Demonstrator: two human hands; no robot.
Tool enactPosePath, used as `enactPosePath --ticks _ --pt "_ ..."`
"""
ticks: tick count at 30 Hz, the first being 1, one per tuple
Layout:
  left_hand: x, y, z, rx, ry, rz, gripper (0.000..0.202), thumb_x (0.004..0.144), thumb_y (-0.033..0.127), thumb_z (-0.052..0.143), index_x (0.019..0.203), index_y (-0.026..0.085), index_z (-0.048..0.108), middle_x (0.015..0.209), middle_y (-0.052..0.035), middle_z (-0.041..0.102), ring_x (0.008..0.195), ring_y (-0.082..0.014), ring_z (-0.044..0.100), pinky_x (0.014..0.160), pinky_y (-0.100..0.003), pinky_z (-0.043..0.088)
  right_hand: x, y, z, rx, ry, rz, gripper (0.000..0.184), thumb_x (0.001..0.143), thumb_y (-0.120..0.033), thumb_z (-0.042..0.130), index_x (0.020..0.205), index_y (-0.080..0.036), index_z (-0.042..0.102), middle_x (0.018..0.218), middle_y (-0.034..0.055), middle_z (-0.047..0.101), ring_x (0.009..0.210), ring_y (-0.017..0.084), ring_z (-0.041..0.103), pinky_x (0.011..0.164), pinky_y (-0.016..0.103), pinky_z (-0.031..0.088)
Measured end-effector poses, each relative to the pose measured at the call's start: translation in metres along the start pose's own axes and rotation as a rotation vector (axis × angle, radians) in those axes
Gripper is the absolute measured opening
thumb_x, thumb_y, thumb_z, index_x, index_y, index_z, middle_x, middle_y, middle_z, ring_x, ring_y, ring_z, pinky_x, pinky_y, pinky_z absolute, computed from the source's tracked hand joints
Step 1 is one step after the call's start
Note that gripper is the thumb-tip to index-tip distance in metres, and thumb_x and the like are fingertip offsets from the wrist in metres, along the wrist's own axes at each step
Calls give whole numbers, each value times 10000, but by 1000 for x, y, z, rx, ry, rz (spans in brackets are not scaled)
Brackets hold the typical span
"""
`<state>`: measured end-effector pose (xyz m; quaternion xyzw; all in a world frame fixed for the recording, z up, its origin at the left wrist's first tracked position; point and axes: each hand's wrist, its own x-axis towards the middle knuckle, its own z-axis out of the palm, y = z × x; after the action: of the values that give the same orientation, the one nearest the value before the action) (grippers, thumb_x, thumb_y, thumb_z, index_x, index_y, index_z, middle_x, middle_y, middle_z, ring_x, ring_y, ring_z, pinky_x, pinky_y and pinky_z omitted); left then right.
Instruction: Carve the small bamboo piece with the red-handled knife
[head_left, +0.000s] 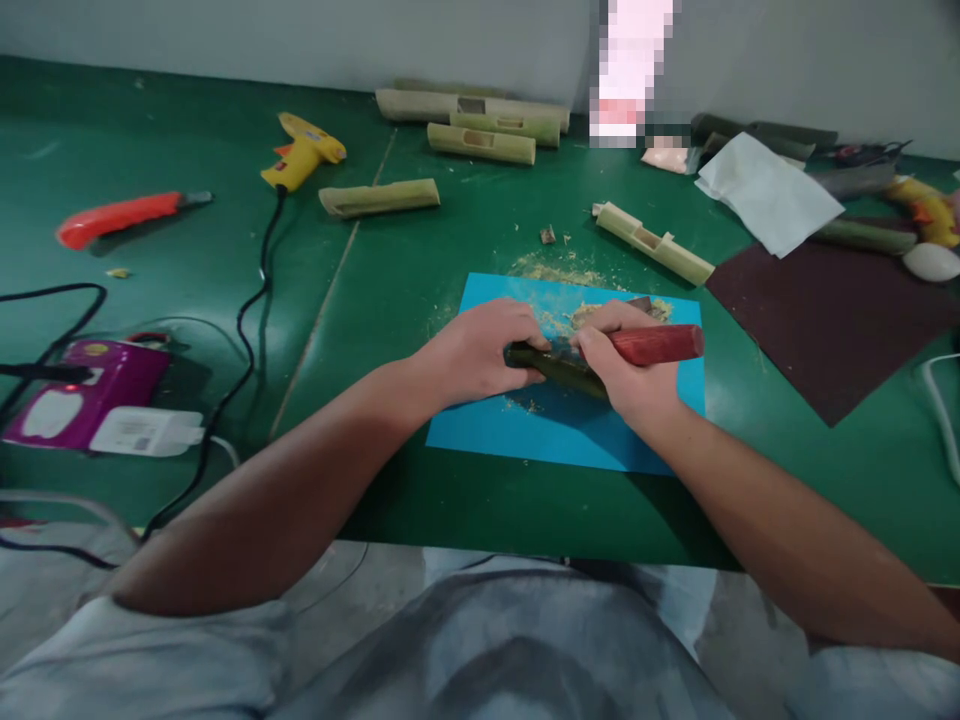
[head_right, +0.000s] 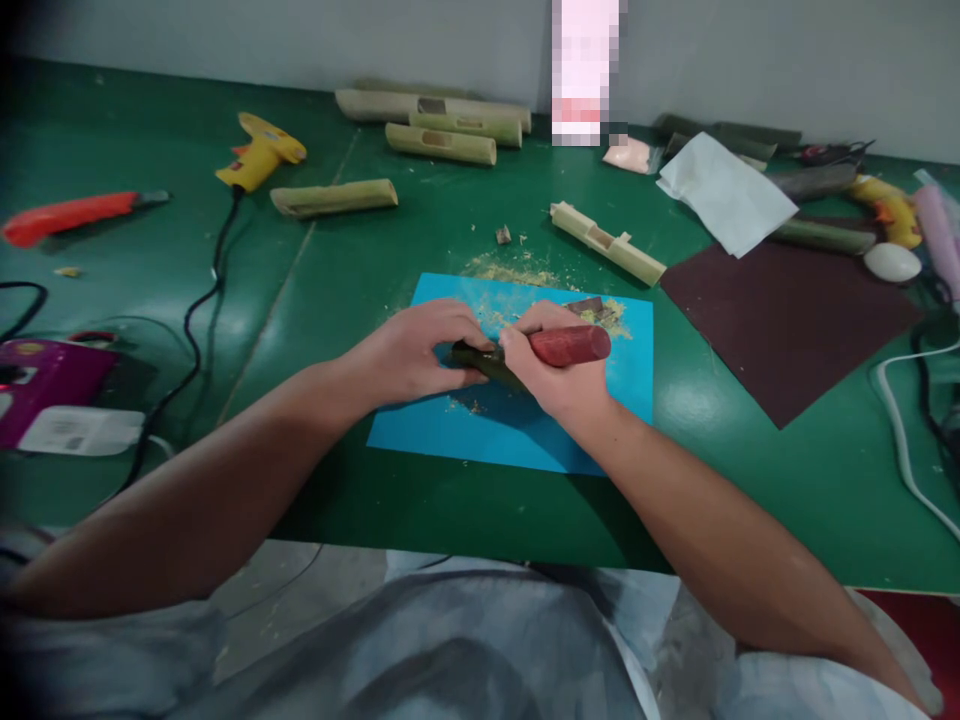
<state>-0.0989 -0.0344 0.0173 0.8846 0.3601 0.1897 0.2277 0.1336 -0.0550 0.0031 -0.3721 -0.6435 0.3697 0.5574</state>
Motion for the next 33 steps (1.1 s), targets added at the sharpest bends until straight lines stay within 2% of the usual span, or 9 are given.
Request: enactPosePath --ticks 7,9,11,14,17,20,27,33 --pt "-2 0 -1 11 -5 7 119 929 274 795 1022 204 768 1023 -45 768 1000 -228 699 918 -362 530 -2 -4 -3 -107 -9 -39 372 948 -322 723 645 -276 513 651 -25 565 598 165 538 618 377 472" --pt "-2 -1 -1 30 -4 2 122 929 257 779 1037 201 773 1033 -54 767 1023 -239 705 930 -370 537 -4 -3 -2 -75 69 -72 362 945 -295 699 633 -271 518 634 -30 551 586 158 523 594 364 450" --pt "-2 -1 0 33 7 3 132 934 270 776 1046 199 773 1041 -58 769 1029 -242 708 933 -375 542 -4 0 0 -35 209 -74 390 960 -296 680 613 -268 505 603 -35 521 571 156 509 580 355 441" --pt "0 -2 0 27 7 13 130 942 296 779 1033 204 764 1030 -52 771 1003 -233 704 912 -369 538 -4 5 4 -3 345 -73 441 1013 -359 681 611 -271 522 596 -26 538 587 169 549 606 366 479" --pt "-1 -1 1 45 -1 -2 114 930 282 778 1010 211 738 1013 -45 765 1001 -235 701 896 -367 533 -6 6 4 -14 301 -104 442 1049 -496 693 674 -282 594 667 4 621 651 196 610 658 398 529" --pt "-2 4 2 80 -2 -18 127 922 264 775 1021 216 712 1041 -50 765 1025 -246 702 902 -374 541 -7 3 0 -68 268 -113 471 1063 -608 657 717 -293 607 698 21 640 683 216 629 684 421 554" --pt "-6 14 -1 217 117 100 76 1008 226 642 1075 212 675 1130 -98 754 1091 -272 683 934 -407 553 -5 1 -5 -50 348 -188 468 1071 -600 647 722 -299 564 695 6 618 685 231 632 727 450 581" --pt "-8 12 0 259 111 129 101 1004 211 647 1105 216 653 1146 -94 741 1104 -274 683 932 -400 561 -6 4 -5 -19 287 -169 443 1062 -598 656 736 -300 615 716 7 639 673 223 624 677 436 562"
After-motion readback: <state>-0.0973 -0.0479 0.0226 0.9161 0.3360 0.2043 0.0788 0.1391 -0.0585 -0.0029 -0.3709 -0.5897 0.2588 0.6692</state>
